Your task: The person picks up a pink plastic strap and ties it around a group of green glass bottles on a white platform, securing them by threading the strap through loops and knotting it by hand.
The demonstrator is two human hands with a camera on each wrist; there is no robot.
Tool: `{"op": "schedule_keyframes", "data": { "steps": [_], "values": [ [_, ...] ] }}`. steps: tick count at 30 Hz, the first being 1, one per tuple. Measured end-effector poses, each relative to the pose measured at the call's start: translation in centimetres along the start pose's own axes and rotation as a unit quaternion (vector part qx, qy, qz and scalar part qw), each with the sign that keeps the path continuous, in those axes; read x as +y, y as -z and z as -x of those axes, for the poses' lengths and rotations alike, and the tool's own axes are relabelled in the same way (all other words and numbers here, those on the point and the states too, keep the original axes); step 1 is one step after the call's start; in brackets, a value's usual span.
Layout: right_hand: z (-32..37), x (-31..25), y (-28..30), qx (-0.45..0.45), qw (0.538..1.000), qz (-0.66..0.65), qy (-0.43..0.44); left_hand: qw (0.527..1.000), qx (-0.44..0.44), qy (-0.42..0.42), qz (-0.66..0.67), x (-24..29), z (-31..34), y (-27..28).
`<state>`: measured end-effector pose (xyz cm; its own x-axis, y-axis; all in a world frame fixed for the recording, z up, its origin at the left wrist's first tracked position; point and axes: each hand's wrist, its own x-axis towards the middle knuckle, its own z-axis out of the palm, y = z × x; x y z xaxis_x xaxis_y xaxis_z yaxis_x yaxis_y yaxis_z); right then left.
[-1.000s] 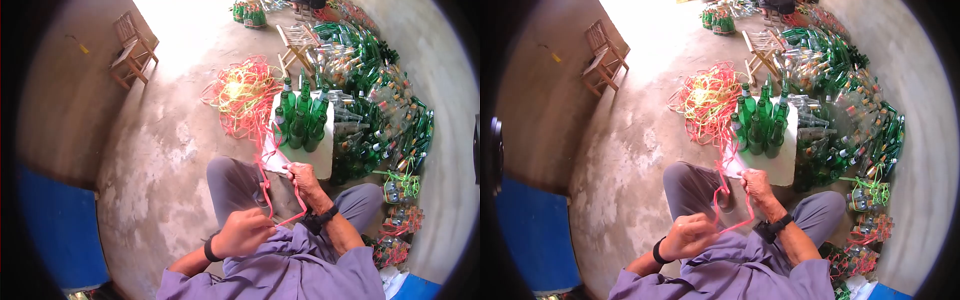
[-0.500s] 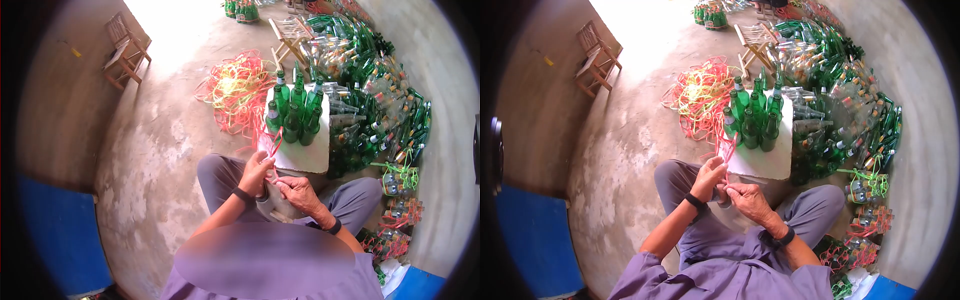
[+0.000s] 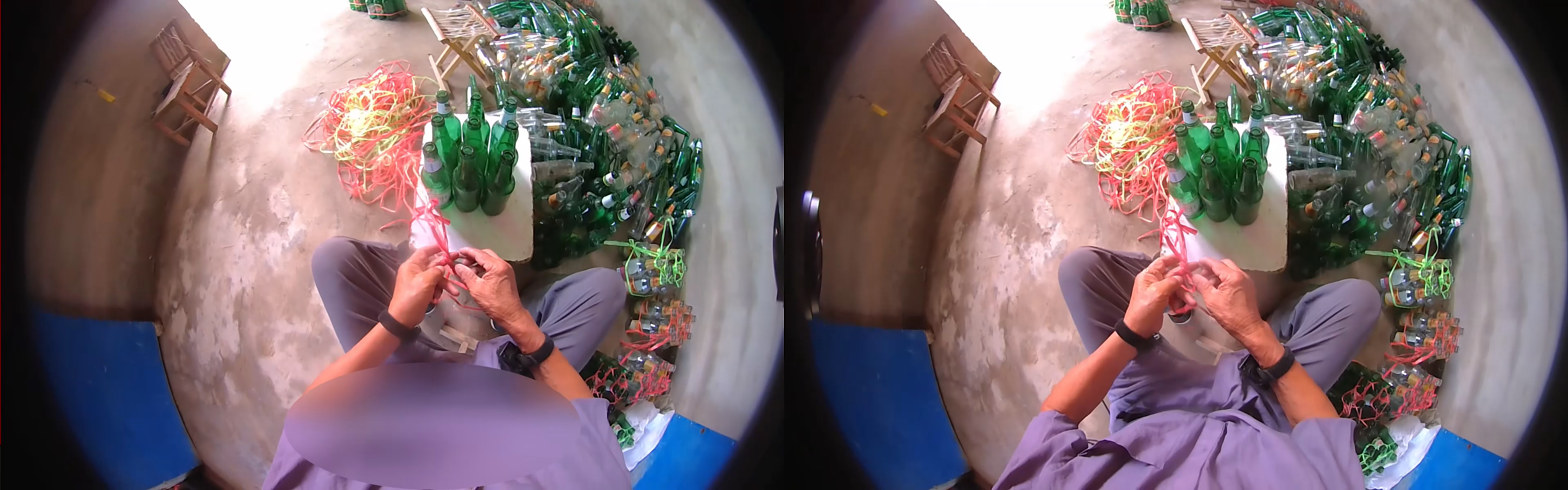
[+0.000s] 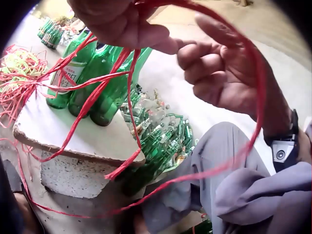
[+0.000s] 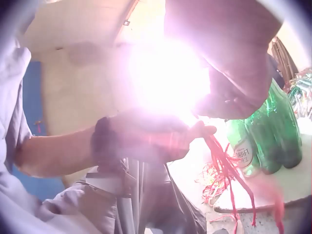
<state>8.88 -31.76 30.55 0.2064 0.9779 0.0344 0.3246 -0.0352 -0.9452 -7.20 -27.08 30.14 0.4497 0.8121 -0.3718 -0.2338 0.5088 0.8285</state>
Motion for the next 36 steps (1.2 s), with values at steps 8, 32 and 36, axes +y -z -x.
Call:
{"op": "schedule_keyframes", "data": {
  "steps": [8, 32, 36],
  "values": [
    [0.6, 0.4, -0.7, 0.021, 0.991, 0.109, 0.078, 0.999, -0.010, 0.008, -0.029, 0.3, 0.7, -0.9],
    [0.5, -3.2, 5.6, -0.109, 0.947, -0.265, -0.142, 0.956, -0.010, -0.188, -0.227, -0.5, 1.2, -2.0],
    [0.7, -2.6, 5.2, -0.155, 0.946, -0.249, -0.138, 0.980, -0.031, -0.106, -0.168, -0.6, 1.4, -1.7]
  ]
}}
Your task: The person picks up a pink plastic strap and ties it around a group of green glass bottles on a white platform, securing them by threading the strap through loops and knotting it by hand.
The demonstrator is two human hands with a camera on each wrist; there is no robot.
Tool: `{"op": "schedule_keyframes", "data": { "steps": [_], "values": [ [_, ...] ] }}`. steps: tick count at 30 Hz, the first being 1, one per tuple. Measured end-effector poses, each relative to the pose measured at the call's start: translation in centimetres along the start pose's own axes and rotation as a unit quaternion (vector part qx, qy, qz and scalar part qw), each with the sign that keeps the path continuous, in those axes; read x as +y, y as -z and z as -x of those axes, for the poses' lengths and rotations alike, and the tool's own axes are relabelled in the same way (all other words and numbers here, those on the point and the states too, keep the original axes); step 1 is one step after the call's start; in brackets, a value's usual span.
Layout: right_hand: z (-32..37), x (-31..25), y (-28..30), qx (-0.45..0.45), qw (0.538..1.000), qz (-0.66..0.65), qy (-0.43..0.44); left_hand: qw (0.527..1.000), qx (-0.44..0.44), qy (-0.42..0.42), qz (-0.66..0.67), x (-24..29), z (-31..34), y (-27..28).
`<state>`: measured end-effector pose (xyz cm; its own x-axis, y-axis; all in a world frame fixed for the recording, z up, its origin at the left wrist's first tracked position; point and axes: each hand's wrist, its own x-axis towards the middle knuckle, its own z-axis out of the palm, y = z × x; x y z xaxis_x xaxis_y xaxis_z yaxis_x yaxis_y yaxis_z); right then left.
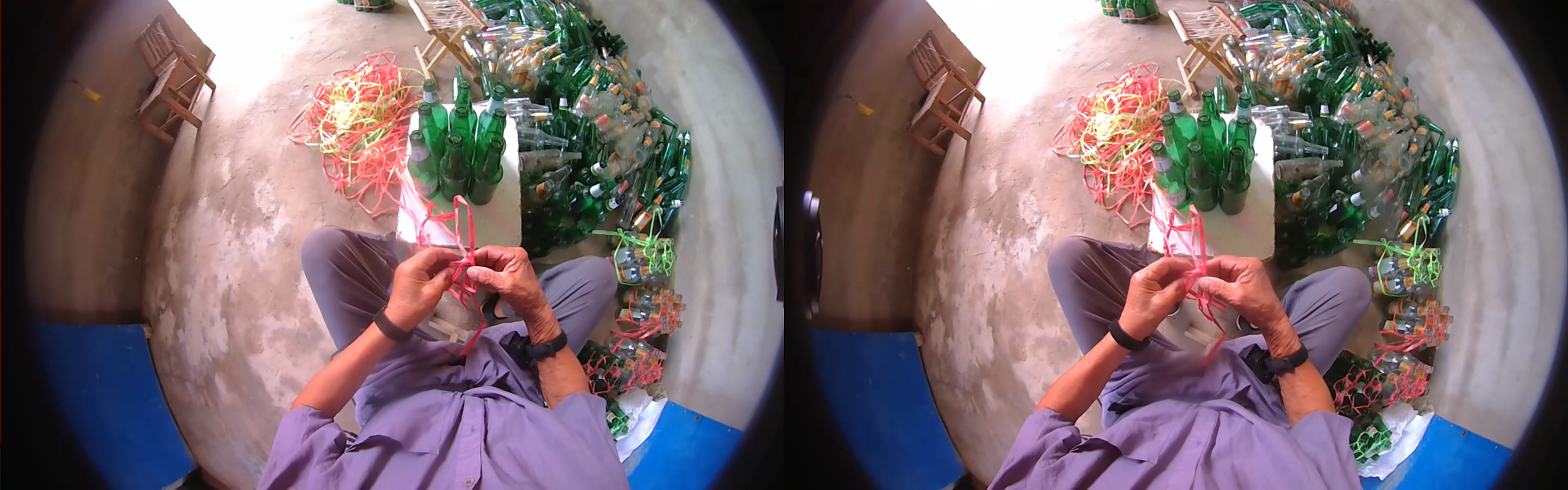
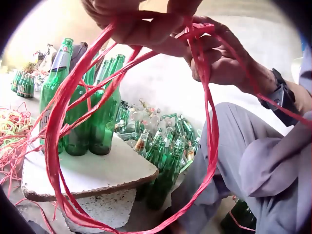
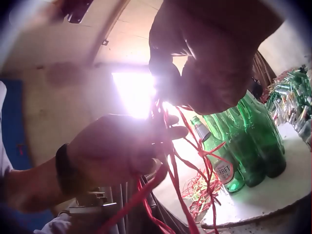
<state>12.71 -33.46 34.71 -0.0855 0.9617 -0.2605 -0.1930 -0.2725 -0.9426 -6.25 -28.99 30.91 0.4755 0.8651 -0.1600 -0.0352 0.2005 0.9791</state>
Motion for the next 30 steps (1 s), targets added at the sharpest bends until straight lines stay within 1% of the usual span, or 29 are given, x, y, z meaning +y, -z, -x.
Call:
{"op": "schedule_keyframes", "data": {
  "steps": [1, 2, 3, 4, 5, 6, 7, 8, 10, 11, 12, 14, 15, 17, 18, 19, 20, 21, 23, 24, 26, 27, 28, 30],
  "values": [
    [-0.1, 0.3, 0.0, -0.006, 1.000, -0.002, 0.003, 1.000, -0.001, 0.001, -0.001, 0.2, 0.0, 0.2],
    [0.0, 0.5, 0.0, -0.005, 1.000, -0.003, 0.002, 0.992, 0.031, -0.072, -0.097, 0.4, -0.1, 0.5],
    [0.0, 0.4, -0.2, 0.007, 1.000, 0.016, 0.002, 0.968, 0.062, -0.145, -0.193, 1.0, -0.1, 0.7],
    [0.0, 0.4, -0.4, 0.018, 0.999, 0.036, 0.001, 0.969, 0.061, -0.144, -0.193, 1.7, 0.0, 0.9],
    [-0.1, 0.7, -0.5, 0.019, 0.999, 0.034, 0.000, 0.955, 0.076, -0.164, -0.237, 2.5, 0.2, 1.1],
    [-0.3, 1.1, -0.6, 0.036, 0.996, 0.074, 0.017, 0.938, 0.091, -0.184, -0.280, 3.3, 0.4, 1.2],
    [-0.4, 1.6, -0.7, 0.053, 0.992, 0.112, 0.033, 0.930, 0.100, -0.196, -0.296, 3.6, 0.6, 1.3],
    [-0.6, 2.0, -0.8, 0.054, 0.992, 0.111, 0.033, 0.930, 0.100, -0.195, -0.297, 4.0, 0.9, 1.5],
    [-0.8, 2.6, -1.1, 0.092, 0.984, 0.140, 0.055, 0.889, 0.077, -0.265, -0.366, 4.5, 1.6, 1.8],
    [-0.9, 2.6, -1.2, 0.092, 0.984, 0.139, 0.054, 0.874, 0.071, -0.306, -0.371, 4.1, 1.6, 2.1],
    [-0.9, 2.5, -1.3, 0.087, 0.986, 0.131, 0.052, 0.874, 0.070, -0.305, -0.371, 4.1, 1.9, 2.1],
    [-1.0, 2.2, -1.6, 0.082, 0.988, 0.122, 0.049, 0.915, 0.055, -0.228, -0.329, 4.2, 2.6, 2.0],
    [-1.0, 2.0, -1.8, 0.082, 0.988, 0.116, 0.059, 0.915, 0.056, -0.226, -0.329, 4.2, 2.6, 2.1],
    [-0.9, 1.7, -1.9, 0.082, 0.988, 0.111, 0.068, 0.966, 0.003, -0.114, -0.232, 4.2, 2.7, 2.2],
    [-0.8, 1.5, -1.8, 0.082, 0.992, 0.082, 0.049, 0.966, 0.004, -0.115, -0.231, 4.1, 2.7, 2.1],
    [-0.8, 1.3, -1.7, 0.083, 0.995, 0.054, 0.030, 0.974, -0.014, -0.094, -0.207, 3.8, 2.8, 2.0],
    [-0.7, 1.2, -1.6, 0.083, 0.995, 0.054, 0.030, 0.980, -0.032, -0.073, -0.182, 3.6, 2.9, 1.8],
    [-0.7, 1.1, -1.5, 0.095, 0.994, 0.053, 0.022, 0.980, -0.032, -0.073, -0.182, 3.3, 2.9, 1.8],
    [-0.6, 1.1, -1.1, 0.107, 0.993, 0.053, 0.014, 0.970, -0.019, -0.126, -0.209, 2.9, 3.0, 1.8],
    [-0.7, 1.2, -0.8, 0.111, 0.993, 0.030, 0.003, 0.970, -0.020, -0.126, -0.209, 3.2, 2.9, 2.1],
    [-0.7, 1.2, -0.2, 0.114, 0.993, 0.007, -0.009, 0.952, -0.019, -0.130, -0.276, 4.2, 2.7, 3.3],
    [-0.6, 1.2, 0.1, 0.122, 0.991, -0.050, -0.020, 0.952, -0.013, -0.139, -0.271, 4.2, 2.4, 4.0],
    [-0.7, 1.2, 0.4, 0.130, 0.985, -0.107, -0.030, 0.939, -0.010, -0.135, -0.316, 6.0, 2.3, 4.5],
    [-0.6, 1.0, 0.9, 0.128, 0.983, -0.130, -0.024, 0.900, 0.027, -0.197, -0.387, 6.8, 1.5, 6.0]
  ]
}}
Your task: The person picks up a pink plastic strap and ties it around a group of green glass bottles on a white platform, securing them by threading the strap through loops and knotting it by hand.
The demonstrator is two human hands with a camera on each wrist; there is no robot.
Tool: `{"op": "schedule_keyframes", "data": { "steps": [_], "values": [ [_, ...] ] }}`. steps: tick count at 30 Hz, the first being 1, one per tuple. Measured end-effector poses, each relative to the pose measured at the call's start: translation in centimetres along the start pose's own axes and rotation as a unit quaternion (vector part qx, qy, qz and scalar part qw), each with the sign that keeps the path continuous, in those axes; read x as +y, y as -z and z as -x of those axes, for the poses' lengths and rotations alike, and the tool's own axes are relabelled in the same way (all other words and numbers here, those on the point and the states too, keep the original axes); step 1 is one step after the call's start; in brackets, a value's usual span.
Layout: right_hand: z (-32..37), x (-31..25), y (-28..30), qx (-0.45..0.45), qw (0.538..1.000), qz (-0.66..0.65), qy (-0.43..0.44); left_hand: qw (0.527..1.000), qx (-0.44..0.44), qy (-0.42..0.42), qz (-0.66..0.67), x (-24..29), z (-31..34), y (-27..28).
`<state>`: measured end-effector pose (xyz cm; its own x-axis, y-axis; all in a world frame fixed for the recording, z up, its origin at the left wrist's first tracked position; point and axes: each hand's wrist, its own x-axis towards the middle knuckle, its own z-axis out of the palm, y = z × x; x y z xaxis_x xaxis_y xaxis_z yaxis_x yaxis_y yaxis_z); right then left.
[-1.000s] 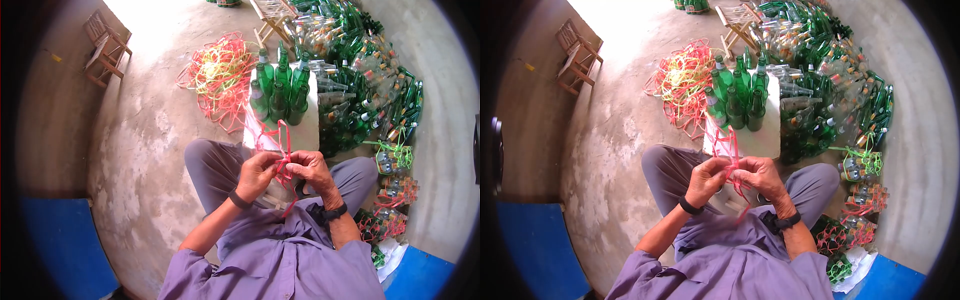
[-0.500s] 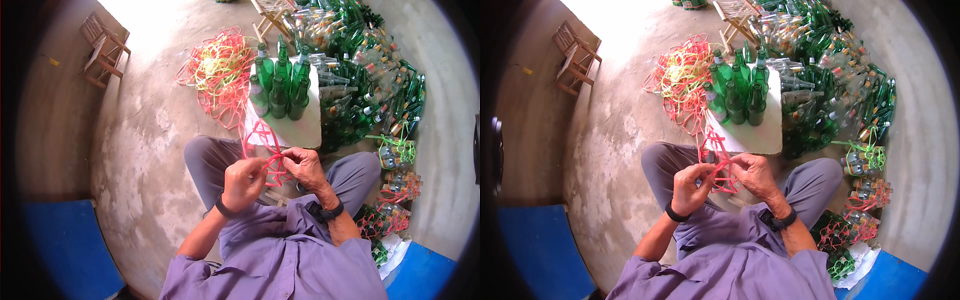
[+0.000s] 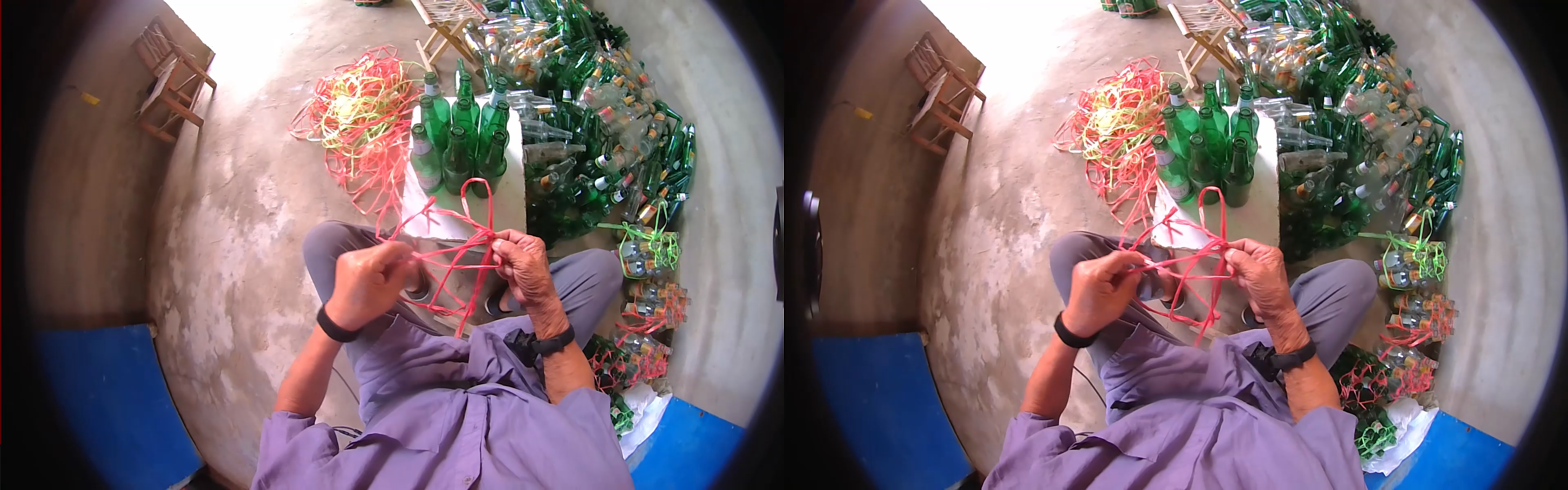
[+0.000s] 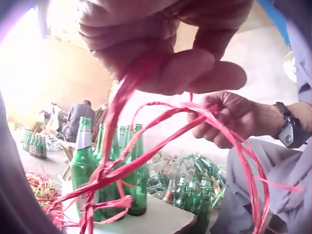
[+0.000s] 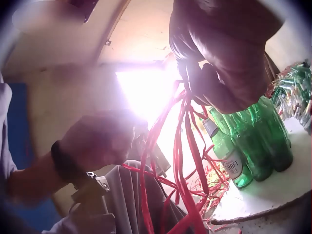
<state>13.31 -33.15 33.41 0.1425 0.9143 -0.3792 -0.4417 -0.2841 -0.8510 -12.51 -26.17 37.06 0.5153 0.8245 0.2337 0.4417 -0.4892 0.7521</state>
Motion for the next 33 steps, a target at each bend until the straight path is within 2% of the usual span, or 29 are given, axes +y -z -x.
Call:
{"op": "schedule_keyframes", "data": {
  "steps": [2, 4, 5, 8, 11, 14, 16, 17, 20, 22, 24, 26, 28, 29, 30, 31, 32, 33],
  "values": [
    [0.0, -0.2, 0.5, -0.013, 0.998, -0.056, -0.008, 0.999, 0.029, 0.003, -0.020, -0.3, -1.0, 1.4],
    [0.1, -0.3, 0.6, -0.019, 0.998, -0.066, -0.006, 0.990, 0.038, -0.005, -0.134, -2.0, -2.2, 2.9],
    [0.1, -0.4, 0.7, -0.029, 0.996, -0.088, -0.008, 0.990, 0.041, -0.006, -0.136, -2.8, -3.0, 3.6],
    [0.5, -0.9, -0.3, -0.042, 0.994, -0.096, -0.003, 0.979, 0.035, 0.041, -0.195, -5.9, -5.5, 5.8],
    [0.6, -1.3, -1.4, -0.055, 0.995, -0.086, -0.006, 0.975, 0.039, 0.014, -0.219, -9.0, -8.1, 7.9],
    [0.2, -1.2, -1.9, -0.079, 0.993, -0.083, -0.016, 0.962, 0.061, -0.020, -0.266, -9.0, -9.8, 9.6],
    [-0.2, -1.4, -2.5, -0.096, 0.994, -0.055, -0.016, 0.992, 0.065, 0.083, -0.074, -7.5, -10.6, 10.8],
    [-0.3, -1.6, -3.0, -0.101, 0.993, -0.056, -0.014, 0.989, 0.051, 0.082, 0.114, -7.4, -10.7, 11.2],
    [-0.7, -2.3, -4.3, -0.089, 0.993, -0.075, 0.013, 0.980, 0.068, 0.108, 0.150, -3.4, -10.7, 12.1],
    [-0.9, -2.4, -4.1, -0.097, 0.991, -0.089, 0.005, 0.984, 0.062, 0.083, 0.148, -2.9, -10.5, 12.0],
    [-0.7, -2.5, -4.7, -0.098, 0.987, -0.127, 0.016, 0.977, 0.018, 0.090, 0.192, -2.6, -10.4, 11.4],
    [-0.8, -2.5, -4.7, -0.098, 0.981, -0.165, 0.027, 0.982, 0.021, 0.083, 0.168, -2.7, -10.1, 10.9],
    [-0.9, -2.4, -4.4, -0.136, 0.977, -0.162, 0.027, 0.970, -0.029, 0.137, 0.199, -2.3, -9.8, 10.7],
    [-0.8, -2.4, -4.4, -0.134, 0.977, -0.164, 0.027, 0.976, -0.052, 0.126, 0.168, -2.2, -9.7, 10.6],
    [-0.6, -2.7, -4.8, -0.115, 0.987, -0.108, 0.012, 0.976, -0.054, 0.126, 0.168, -1.6, -9.6, 10.4],
    [-0.4, -3.0, -5.1, -0.095, 0.994, -0.051, -0.003, 0.983, -0.054, 0.085, 0.152, -0.9, -9.5, 10.1],
    [-0.3, -3.1, -5.4, -0.094, 0.994, -0.051, -0.004, 0.988, -0.053, 0.044, 0.136, -0.5, -9.3, 9.7],
    [-0.3, -3.1, -5.6, -0.102, 0.993, -0.063, 0.002, 0.986, -0.063, 0.049, 0.145, -0.5, -9.3, 9.4]
  ]
}}
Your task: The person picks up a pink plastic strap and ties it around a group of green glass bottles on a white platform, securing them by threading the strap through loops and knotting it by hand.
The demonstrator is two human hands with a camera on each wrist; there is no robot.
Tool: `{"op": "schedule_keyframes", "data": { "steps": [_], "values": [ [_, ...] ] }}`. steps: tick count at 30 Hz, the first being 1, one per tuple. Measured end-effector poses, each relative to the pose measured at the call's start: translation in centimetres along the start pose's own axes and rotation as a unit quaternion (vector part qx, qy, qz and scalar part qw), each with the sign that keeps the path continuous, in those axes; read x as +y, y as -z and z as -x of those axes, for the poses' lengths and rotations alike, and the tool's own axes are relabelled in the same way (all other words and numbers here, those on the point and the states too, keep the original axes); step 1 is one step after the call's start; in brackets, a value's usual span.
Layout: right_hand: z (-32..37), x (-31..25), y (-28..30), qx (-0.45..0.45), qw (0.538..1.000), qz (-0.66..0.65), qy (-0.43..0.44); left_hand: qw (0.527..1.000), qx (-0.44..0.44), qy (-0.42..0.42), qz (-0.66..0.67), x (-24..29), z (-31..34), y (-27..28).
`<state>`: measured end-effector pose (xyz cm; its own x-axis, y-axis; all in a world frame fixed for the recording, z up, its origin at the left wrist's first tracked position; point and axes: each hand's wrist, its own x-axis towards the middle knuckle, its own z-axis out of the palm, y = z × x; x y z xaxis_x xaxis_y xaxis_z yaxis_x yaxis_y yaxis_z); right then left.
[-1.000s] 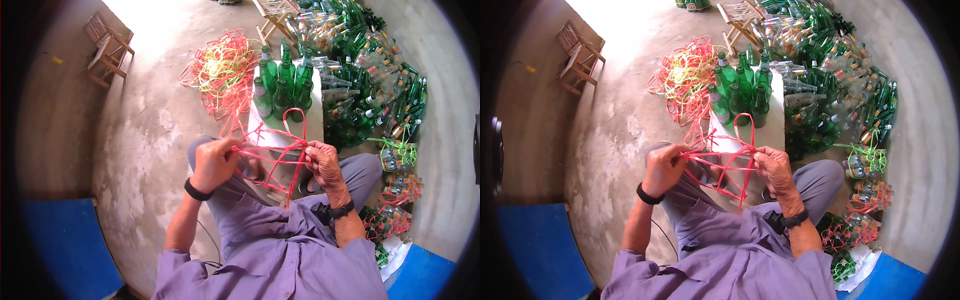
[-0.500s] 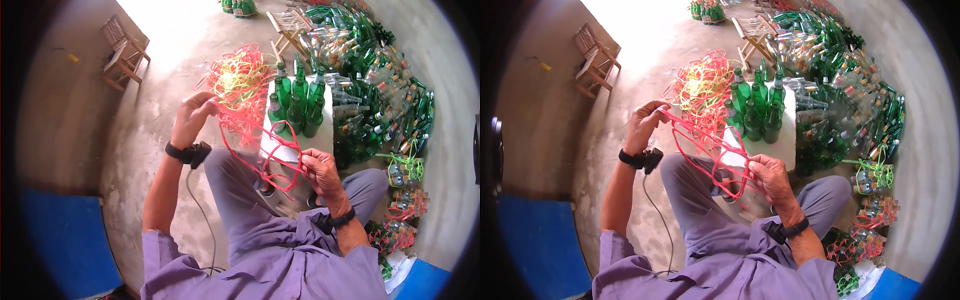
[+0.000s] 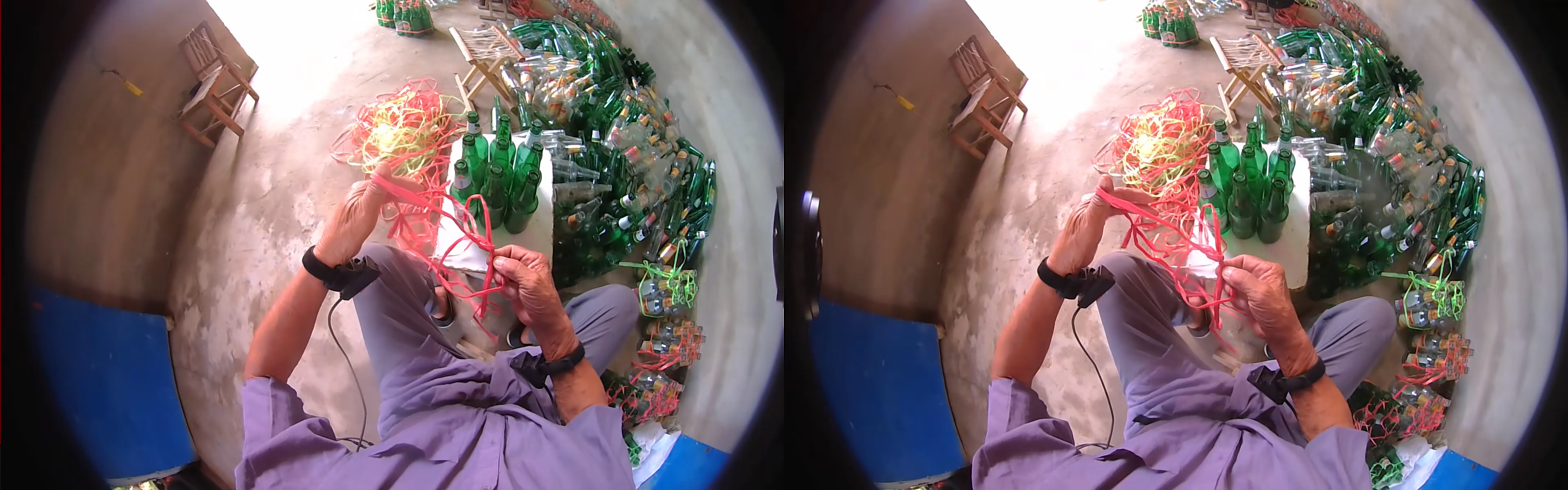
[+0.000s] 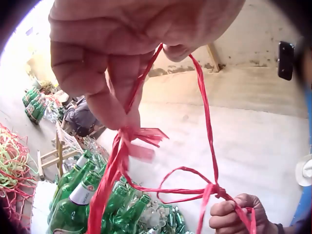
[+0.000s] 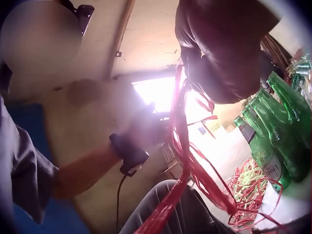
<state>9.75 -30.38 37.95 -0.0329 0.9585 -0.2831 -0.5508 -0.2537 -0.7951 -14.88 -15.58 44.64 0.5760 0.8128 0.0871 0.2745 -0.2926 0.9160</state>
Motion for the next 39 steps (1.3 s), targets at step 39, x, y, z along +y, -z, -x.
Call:
{"op": "schedule_keyframes", "data": {
  "steps": [39],
  "values": [
    [5.1, -8.2, 8.5, -0.076, 0.934, -0.302, 0.175, 0.959, -0.026, -0.006, -0.282, -1.2, 1.0, 0.3]
  ]
}}
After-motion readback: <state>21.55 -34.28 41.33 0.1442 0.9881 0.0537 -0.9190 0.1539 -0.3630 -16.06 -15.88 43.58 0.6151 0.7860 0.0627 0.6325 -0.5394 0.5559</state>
